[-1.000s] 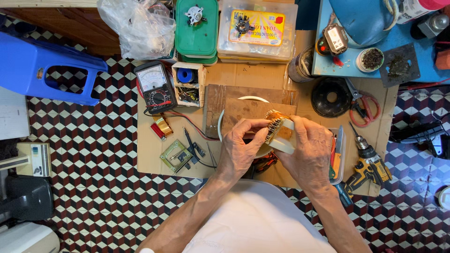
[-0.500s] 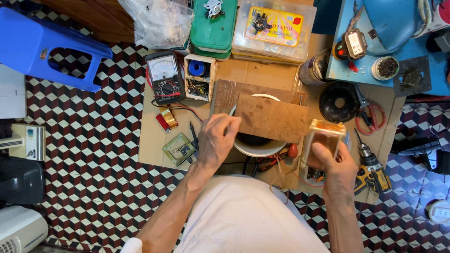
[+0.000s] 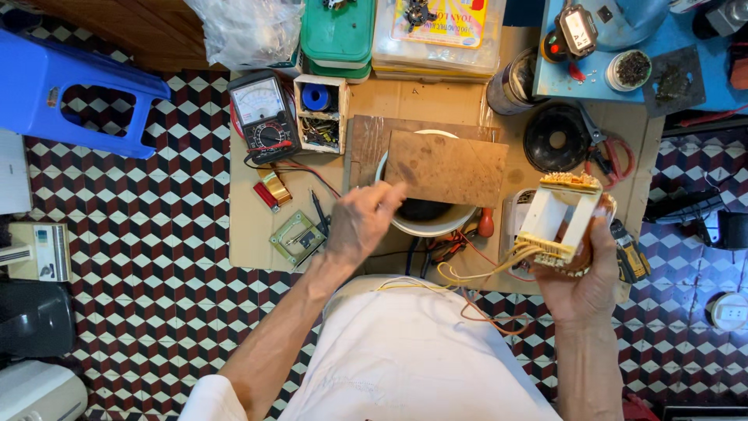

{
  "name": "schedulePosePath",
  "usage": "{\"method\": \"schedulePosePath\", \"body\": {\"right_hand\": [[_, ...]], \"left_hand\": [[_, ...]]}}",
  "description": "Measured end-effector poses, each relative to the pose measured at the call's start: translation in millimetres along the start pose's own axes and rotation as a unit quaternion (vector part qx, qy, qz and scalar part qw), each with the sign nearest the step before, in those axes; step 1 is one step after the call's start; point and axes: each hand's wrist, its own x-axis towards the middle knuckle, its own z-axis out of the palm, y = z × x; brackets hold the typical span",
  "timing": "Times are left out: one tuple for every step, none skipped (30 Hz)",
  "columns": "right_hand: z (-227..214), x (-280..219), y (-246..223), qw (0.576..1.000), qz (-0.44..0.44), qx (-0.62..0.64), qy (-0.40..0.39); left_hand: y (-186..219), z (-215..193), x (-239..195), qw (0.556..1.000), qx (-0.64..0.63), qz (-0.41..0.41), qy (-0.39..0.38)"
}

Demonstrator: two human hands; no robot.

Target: The person assembles an electrical component by handling a copper-wound coil and attaching black laminated metal plates to its sides. They repeatedly pick up plates from a bucket, position them against the coil, and adjust their placement on the workbench.

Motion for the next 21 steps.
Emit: {"method": "schedulePosePath", "body": {"right_hand": [[7,-1,-3,0.998,-0.009,-0.067,0.012],[15,-2,-6,0.991,-0.020,-0.133,0.023],[22,-1,-9,0.975,-0.043,-0.218,0.017],[29,-2,-11,0.951,-0.066,-0.301,0.016],[34,-1,-13,0.920,-0.089,-0.382,0.016],[39,-1,-14,0.919,-0.088,-0.385,0.025],[42,-2,-13,0.917,-0.086,-0.387,0.034],[46,-2,-12,0.917,-0.082,-0.389,0.036],[49,-3,-12,0.917,-0.088,-0.388,0.032],[51,-5,-11,0.917,-0.095,-0.386,0.027],[52,-6,-10,0.918,-0.102,-0.384,0.022],[50,-8,-9,0.917,-0.102,-0.386,0.025],[48,-9,-9,0.916,-0.102,-0.388,0.028],[44,-11,-9,0.915,-0.103,-0.389,0.037],[40,-11,-10,0.920,-0.102,-0.376,0.036],[34,-12,-10,0.926,-0.099,-0.362,0.036],[27,-13,-10,0.932,-0.096,-0.349,0.036],[21,-13,-9,0.943,-0.089,-0.319,0.038],[16,-14,-9,0.953,-0.081,-0.289,0.039],[10,-12,-8,0.963,-0.073,-0.258,0.037],[5,-12,-7,0.966,-0.073,-0.246,0.036]], "left_hand": [[3,7,-9,0.995,0.009,0.098,0.012],[4,12,-12,0.980,0.019,0.197,0.022],[3,14,-12,0.976,0.048,0.211,0.038],[3,17,-12,0.970,0.073,0.227,0.051],[4,20,-9,0.963,0.099,0.242,0.064],[5,24,-1,0.961,0.112,0.249,0.047],[7,27,12,0.958,0.125,0.255,0.031],[7,29,24,0.956,0.142,0.257,0.017],[9,34,39,0.947,0.171,0.274,-0.003],[14,41,55,0.935,0.201,0.290,-0.023],[15,44,68,0.923,0.230,0.305,-0.043],[14,46,76,0.920,0.247,0.298,-0.063],[13,49,83,0.916,0.263,0.290,-0.083],[14,52,88,0.911,0.278,0.286,-0.106],[13,53,90,0.912,0.269,0.291,-0.107],[10,51,90,0.913,0.259,0.296,-0.109],[7,49,88,0.914,0.250,0.301,-0.111],[6,46,86,0.917,0.240,0.302,-0.098],[5,42,84,0.921,0.230,0.302,-0.086],[5,36,82,0.925,0.221,0.301,-0.072],[6,30,75,0.941,0.203,0.260,-0.072]]}}
